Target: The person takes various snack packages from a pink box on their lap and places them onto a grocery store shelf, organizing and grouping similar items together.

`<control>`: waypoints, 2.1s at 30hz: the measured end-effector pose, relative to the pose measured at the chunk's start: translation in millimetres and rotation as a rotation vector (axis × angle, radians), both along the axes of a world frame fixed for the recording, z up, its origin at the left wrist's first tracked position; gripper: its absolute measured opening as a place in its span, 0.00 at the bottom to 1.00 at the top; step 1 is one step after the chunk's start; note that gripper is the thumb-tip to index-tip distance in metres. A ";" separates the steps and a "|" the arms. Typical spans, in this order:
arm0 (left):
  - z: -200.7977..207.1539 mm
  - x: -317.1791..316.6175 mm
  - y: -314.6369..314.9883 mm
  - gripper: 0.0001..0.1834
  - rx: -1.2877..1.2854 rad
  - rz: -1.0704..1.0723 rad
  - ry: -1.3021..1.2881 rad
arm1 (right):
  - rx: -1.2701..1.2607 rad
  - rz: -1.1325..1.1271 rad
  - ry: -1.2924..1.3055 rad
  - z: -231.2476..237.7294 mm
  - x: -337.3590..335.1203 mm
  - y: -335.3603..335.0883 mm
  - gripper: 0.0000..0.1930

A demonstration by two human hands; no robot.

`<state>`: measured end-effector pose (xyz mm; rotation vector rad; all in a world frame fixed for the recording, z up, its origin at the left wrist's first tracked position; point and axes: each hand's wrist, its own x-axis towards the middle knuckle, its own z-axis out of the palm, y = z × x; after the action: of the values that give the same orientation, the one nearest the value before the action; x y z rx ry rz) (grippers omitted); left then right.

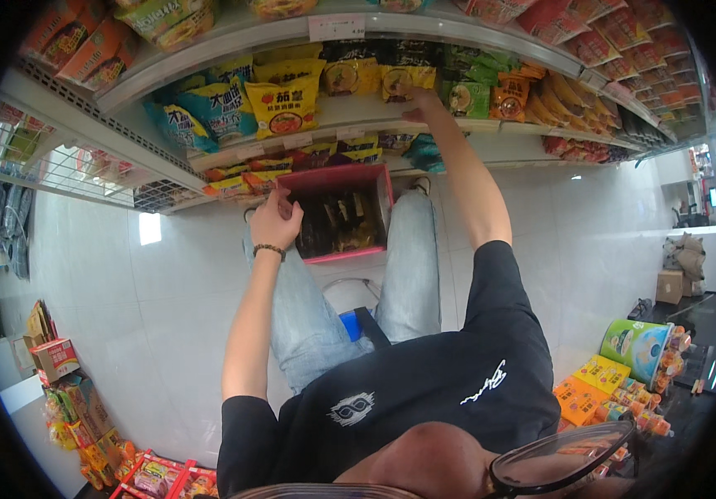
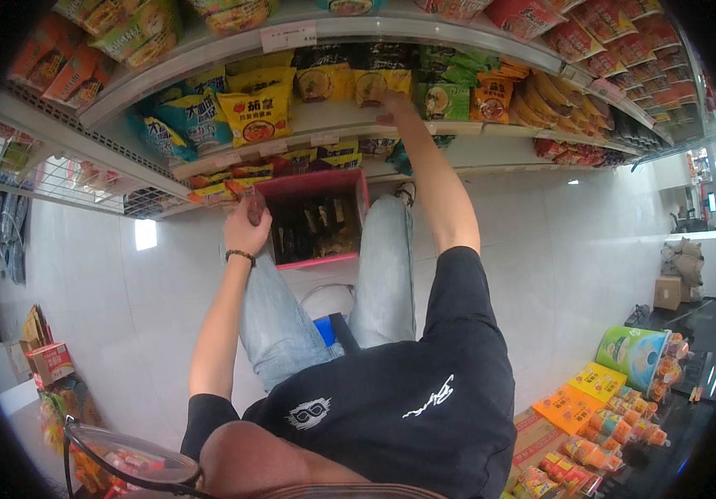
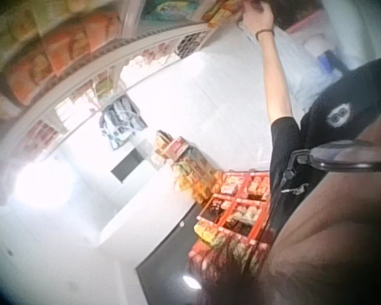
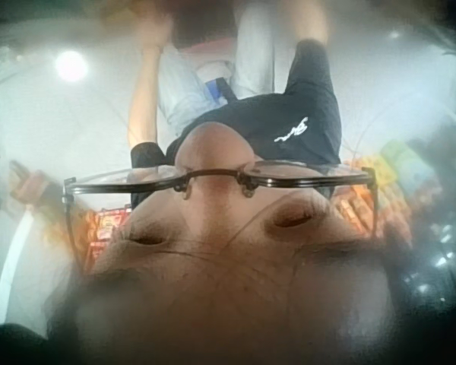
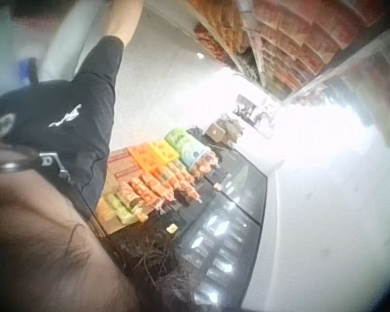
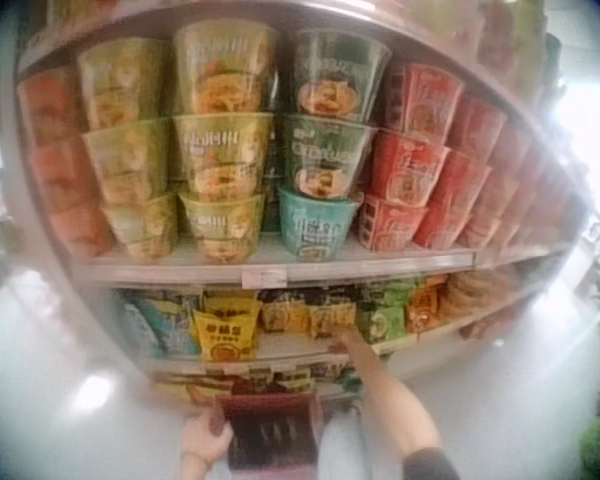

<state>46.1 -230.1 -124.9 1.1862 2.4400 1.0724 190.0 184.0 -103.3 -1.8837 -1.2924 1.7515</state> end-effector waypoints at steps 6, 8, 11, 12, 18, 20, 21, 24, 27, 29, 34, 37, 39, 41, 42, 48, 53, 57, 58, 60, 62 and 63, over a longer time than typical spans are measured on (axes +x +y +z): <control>-2.9 0.5 -4.1 0.11 -0.009 0.035 -0.040 | 0.952 0.001 0.512 -76.6 32.9 -117.1 0.10; -12.0 -1.8 -5.9 0.11 -0.009 0.119 -0.047 | 0.575 0.056 0.739 -91.6 34.5 -183.2 0.07; -10.4 -2.1 3.7 0.10 -0.014 0.171 -0.041 | 0.221 0.673 0.155 -168.2 28.9 -208.2 0.08; -11.6 -2.6 -0.3 0.10 -0.031 0.205 -0.034 | 0.152 1.035 -0.125 -163.6 16.3 -217.1 0.15; -14.2 -1.4 -2.5 0.08 -0.041 0.197 -0.046 | 0.339 1.131 -0.540 -183.7 -2.4 -248.5 0.20; -17.5 -4.1 0.2 0.08 -0.057 0.197 0.031 | 0.268 1.067 -0.525 -185.1 -17.9 -251.6 0.20; -18.6 -4.8 -0.8 0.07 -0.067 0.200 0.072 | 0.271 1.015 -0.531 -194.4 -21.1 -257.2 0.20; -11.8 -1.2 -4.2 0.07 -0.138 0.180 0.130 | 0.247 0.857 -0.551 -221.5 -15.7 -281.9 0.21; -15.5 -2.7 -5.9 0.08 -0.129 0.158 0.137 | 0.235 0.791 -0.602 -247.8 4.9 -280.5 0.23; -14.7 -4.5 -2.7 0.06 -0.115 0.166 0.093 | 0.199 0.810 -0.619 -257.2 4.3 -275.4 0.23; -14.7 -10.3 -0.9 0.06 -0.130 0.156 0.071 | 0.215 0.880 -0.628 -263.2 3.3 -278.4 0.23; -14.2 -12.5 -1.8 0.07 -0.175 0.141 0.098 | 0.308 0.861 -0.661 -274.1 3.6 -287.8 0.22; -14.2 -12.5 -2.8 0.07 -0.153 0.144 0.091 | 0.338 0.939 -0.621 -262.8 7.2 -281.8 0.21; -15.7 -12.8 -3.9 0.08 -0.146 0.143 0.078 | 0.285 0.916 -0.568 -250.4 5.3 -271.6 0.20; -17.6 -14.1 -5.2 0.08 -0.150 0.141 0.068 | 0.261 0.903 -0.543 -243.3 6.3 -267.1 0.20; -14.8 -11.0 -6.4 0.09 -0.207 0.129 0.109 | 0.663 0.877 -0.536 -190.4 26.7 -254.8 0.14; -15.0 -4.8 -6.2 0.10 -0.143 0.077 0.099 | 0.660 0.734 -0.151 -123.4 54.6 -237.9 0.11; 8.9 9.4 -6.3 0.15 -0.212 -0.008 0.047 | 0.571 0.629 0.247 -90.5 70.5 -226.9 0.09; 9.1 12.5 -4.9 0.15 -0.192 -0.016 0.063 | 0.498 0.586 0.327 -86.4 75.9 -223.7 0.09; 5.1 13.8 -5.8 0.16 -0.126 -0.008 0.078 | 0.375 0.509 0.486 -74.5 78.6 -224.7 0.08; -4.4 13.3 -6.9 0.18 -0.027 0.013 0.067 | 0.266 0.435 0.581 -66.6 79.5 -225.1 0.08; -6.0 13.0 -8.1 0.19 0.018 0.003 0.069 | 0.211 0.398 0.628 -64.7 80.2 -225.0 0.08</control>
<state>59.2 -238.2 -130.8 1.2446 2.4894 1.0736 270.2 -41.0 -168.0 -0.8808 -1.5599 2.0521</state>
